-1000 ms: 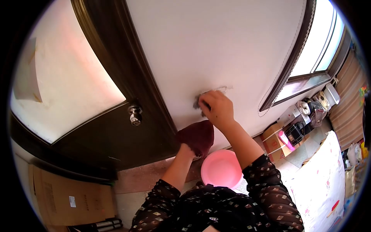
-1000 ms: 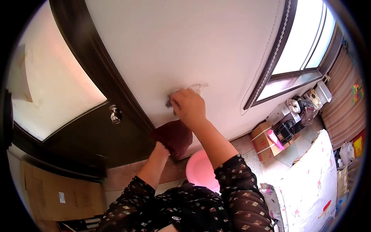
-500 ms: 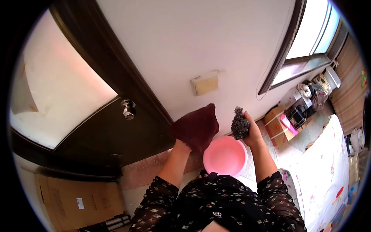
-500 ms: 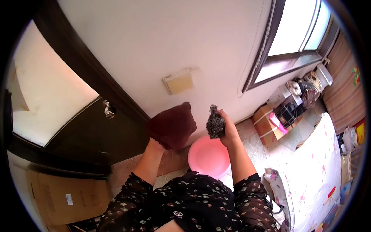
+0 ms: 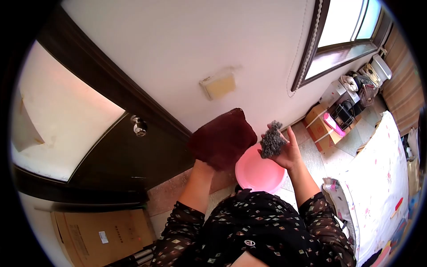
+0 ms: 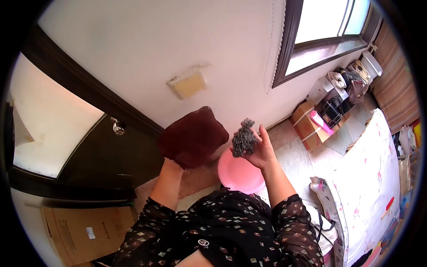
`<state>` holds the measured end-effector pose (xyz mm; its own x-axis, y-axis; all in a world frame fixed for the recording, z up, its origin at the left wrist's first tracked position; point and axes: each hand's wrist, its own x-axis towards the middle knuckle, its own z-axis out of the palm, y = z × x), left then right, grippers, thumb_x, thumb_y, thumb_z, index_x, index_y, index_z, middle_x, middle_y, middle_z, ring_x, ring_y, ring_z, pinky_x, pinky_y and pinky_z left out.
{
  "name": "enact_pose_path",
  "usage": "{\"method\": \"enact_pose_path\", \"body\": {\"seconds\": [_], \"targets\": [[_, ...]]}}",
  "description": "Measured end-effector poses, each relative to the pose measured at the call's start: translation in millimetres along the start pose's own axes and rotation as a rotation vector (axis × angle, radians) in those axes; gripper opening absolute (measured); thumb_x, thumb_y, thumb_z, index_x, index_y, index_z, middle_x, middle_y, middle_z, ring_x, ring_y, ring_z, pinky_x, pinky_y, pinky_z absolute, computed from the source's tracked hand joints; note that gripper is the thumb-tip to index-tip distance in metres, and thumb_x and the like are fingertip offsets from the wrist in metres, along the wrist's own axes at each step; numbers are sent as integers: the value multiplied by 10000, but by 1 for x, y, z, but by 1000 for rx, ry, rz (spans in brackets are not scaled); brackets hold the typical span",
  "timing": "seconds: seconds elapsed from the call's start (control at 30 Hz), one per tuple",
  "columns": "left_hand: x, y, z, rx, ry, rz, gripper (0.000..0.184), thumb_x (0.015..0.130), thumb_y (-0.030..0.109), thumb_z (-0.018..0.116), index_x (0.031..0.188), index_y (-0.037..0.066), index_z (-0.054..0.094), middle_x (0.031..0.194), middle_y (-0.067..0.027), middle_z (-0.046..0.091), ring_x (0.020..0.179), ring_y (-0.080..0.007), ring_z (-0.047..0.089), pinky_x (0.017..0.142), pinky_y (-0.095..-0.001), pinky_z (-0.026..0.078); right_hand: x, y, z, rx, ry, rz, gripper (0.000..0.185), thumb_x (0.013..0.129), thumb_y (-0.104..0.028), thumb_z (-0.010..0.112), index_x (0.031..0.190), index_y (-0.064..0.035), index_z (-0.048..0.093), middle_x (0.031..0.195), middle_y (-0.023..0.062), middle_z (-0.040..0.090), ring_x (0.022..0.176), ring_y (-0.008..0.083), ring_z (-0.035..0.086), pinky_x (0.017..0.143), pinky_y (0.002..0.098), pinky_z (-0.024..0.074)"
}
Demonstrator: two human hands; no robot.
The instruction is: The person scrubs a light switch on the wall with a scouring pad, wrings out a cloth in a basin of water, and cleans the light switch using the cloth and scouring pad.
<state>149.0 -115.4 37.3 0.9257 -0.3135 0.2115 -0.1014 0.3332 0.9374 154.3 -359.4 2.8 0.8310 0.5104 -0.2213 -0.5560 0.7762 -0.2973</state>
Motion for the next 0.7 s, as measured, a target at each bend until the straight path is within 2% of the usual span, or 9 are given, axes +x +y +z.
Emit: {"method": "enact_pose_path", "body": {"seconds": [0.03, 0.1, 0.23, 0.3, 0.43, 0.47, 0.53, 0.6, 0.7], "targets": [[-2, -3, -1, 273, 40, 12, 430, 935, 279, 381, 1287, 33, 379, 1295, -109, 452, 1174, -243, 446, 1006, -346, 348, -1, 0, -2, -3, -50, -13, 542, 848, -528, 479, 1215, -130, 464, 1133, 125, 548, 1050, 282, 528, 902, 471, 425], [-3, -7, 0, -503, 3, -38, 445, 930, 296, 392, 1286, 29, 379, 1291, -113, 455, 1171, -240, 448, 1001, -347, 353, 3, 0, -11, -71, -38, -22, 540, 846, -515, 494, 1224, -131, 455, 1133, 123, 548, 1048, 281, 530, 894, 467, 429], [-5, -12, -4, -742, 64, -104, 458, 929, 277, 409, 1293, 1, 373, 1275, -122, 468, 1146, -247, 466, 978, -355, 379, 4, -2, -15, -251, -24, 4, 520, 845, -491, 523, 1196, -110, 474, 1108, 110, 562, 1023, 279, 544, 853, 453, 447], [-8, -8, -2, -406, 85, -66, 423, 920, 288, 425, 1264, 41, 410, 1277, -91, 472, 1145, -199, 473, 970, -336, 385, 2, -2, -9, -193, 46, 47, 518, 852, -507, 500, 1153, -86, 500, 1050, 109, 584, 984, 281, 561, 834, 434, 457], [-8, -14, -2, -191, 102, 6, 422, 926, 308, 400, 1244, 32, 424, 1275, -118, 467, 1144, -228, 472, 953, -367, 399, 4, -1, -18, -124, -18, 69, 549, 861, -515, 476, 1151, -50, 491, 1040, 150, 584, 952, 294, 577, 821, 416, 469], [-6, -13, -1, 397, 122, 43, 414, 916, 289, 429, 1238, 28, 427, 1264, -114, 478, 1136, -217, 478, 942, -355, 407, 5, 0, -17, -121, -16, 67, 549, 861, -515, 476, 1151, -50, 491, 1040, 150, 584, 952, 294, 577, 821, 416, 469], [-3, -9, 4, 986, 130, 83, 409, 905, 269, 458, 1232, 25, 430, 1252, -111, 488, 1128, -206, 484, 932, -342, 415, 5, 0, -15, -192, 59, 12, 506, 873, -473, 472, 1124, -34, 506, 1044, 162, 583, 957, 289, 577, 818, 412, 476], [-1, -6, 14, -462, 130, 79, 419, 890, 257, 488, 1228, 16, 430, 1233, -105, 503, 1108, -195, 497, 929, -325, 417, 1, -1, -8, -131, 54, 44, 480, 874, -437, 477, 1126, -30, 512, 1047, 156, 585, 956, 284, 579, 821, 407, 477], [5, -2, 25, -298, 149, 76, 418, 897, 266, 474, 1226, 12, 428, 1226, -108, 503, 1104, -205, 497, 936, -331, 411, 5, 5, -18, -165, 40, 100, 458, 860, -380, 478, 1152, -28, 508, 1052, 155, 588, 971, 289, 577, 811, 414, 484]]}}
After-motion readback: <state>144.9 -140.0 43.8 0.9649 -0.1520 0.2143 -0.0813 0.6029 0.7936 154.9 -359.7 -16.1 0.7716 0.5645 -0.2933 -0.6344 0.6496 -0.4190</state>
